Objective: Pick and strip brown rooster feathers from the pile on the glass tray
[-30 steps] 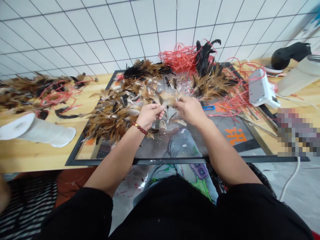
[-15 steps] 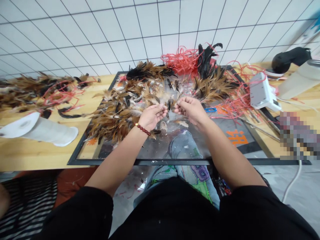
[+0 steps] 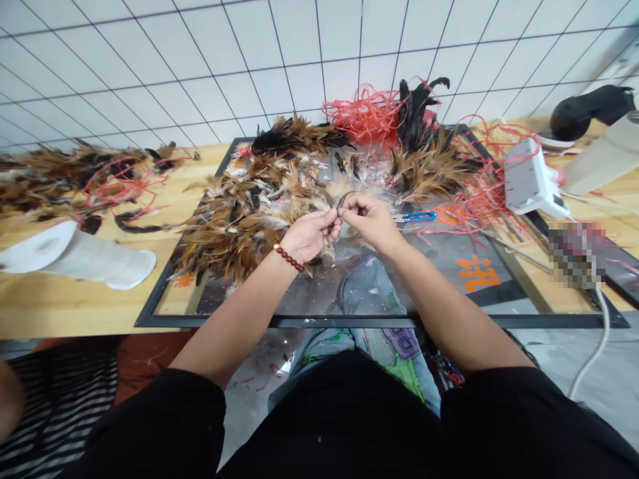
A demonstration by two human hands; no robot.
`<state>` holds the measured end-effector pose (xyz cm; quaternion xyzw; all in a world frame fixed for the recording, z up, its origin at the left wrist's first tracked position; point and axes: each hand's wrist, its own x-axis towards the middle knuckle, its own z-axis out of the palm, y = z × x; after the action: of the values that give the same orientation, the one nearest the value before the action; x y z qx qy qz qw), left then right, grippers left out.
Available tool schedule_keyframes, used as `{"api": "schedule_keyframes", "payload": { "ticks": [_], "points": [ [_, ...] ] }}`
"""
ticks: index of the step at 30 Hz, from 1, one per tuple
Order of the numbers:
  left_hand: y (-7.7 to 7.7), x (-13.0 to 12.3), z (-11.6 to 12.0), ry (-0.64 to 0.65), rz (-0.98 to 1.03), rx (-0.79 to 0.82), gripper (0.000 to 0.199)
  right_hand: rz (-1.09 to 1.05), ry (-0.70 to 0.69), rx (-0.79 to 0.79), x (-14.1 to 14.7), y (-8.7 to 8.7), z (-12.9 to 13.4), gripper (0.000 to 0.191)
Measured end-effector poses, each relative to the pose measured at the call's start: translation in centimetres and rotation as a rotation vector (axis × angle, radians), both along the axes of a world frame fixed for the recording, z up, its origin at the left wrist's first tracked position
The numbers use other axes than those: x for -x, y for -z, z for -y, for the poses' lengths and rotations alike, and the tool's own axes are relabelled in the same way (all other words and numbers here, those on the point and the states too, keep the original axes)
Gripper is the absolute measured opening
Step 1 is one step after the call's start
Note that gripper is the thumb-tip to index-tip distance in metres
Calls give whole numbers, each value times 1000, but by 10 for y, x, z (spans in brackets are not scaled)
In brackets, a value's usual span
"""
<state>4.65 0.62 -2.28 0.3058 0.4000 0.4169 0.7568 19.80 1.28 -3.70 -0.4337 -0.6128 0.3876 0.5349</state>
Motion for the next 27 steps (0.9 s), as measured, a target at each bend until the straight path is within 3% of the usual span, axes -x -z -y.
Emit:
{"api": "schedule_keyframes", "payload": {
  "ticks": [4, 8, 10, 13, 15, 22, 25, 27],
  "points": [
    [1, -1, 1, 28, -77, -74, 16, -99, 3, 102, -2, -2, 0, 29],
    [0, 0, 1, 67, -94, -114, 16, -243, -260, 434, -11, -9, 4, 43],
    [-2, 2, 2, 194, -98, -69, 17, -250, -428, 545, -17, -13, 7, 45],
    [-4, 5, 3, 410, -84, 41, 15, -241, -550, 548, -23, -16, 10, 44],
    [-5, 6, 4, 458, -54, 52, 13, -240, -543, 511, -24, -18, 10, 42],
    [-5, 5, 7, 400, -100, -104, 17, -153, -326, 412, -19, -15, 5, 43],
    [-4, 1, 7, 324, -169, -126, 15, -95, -289, 372, -19, -14, 3, 45],
    [-3, 0, 6, 214, -170, -134, 17, -26, -191, 296, -25, -17, 3, 41]
  ]
}}
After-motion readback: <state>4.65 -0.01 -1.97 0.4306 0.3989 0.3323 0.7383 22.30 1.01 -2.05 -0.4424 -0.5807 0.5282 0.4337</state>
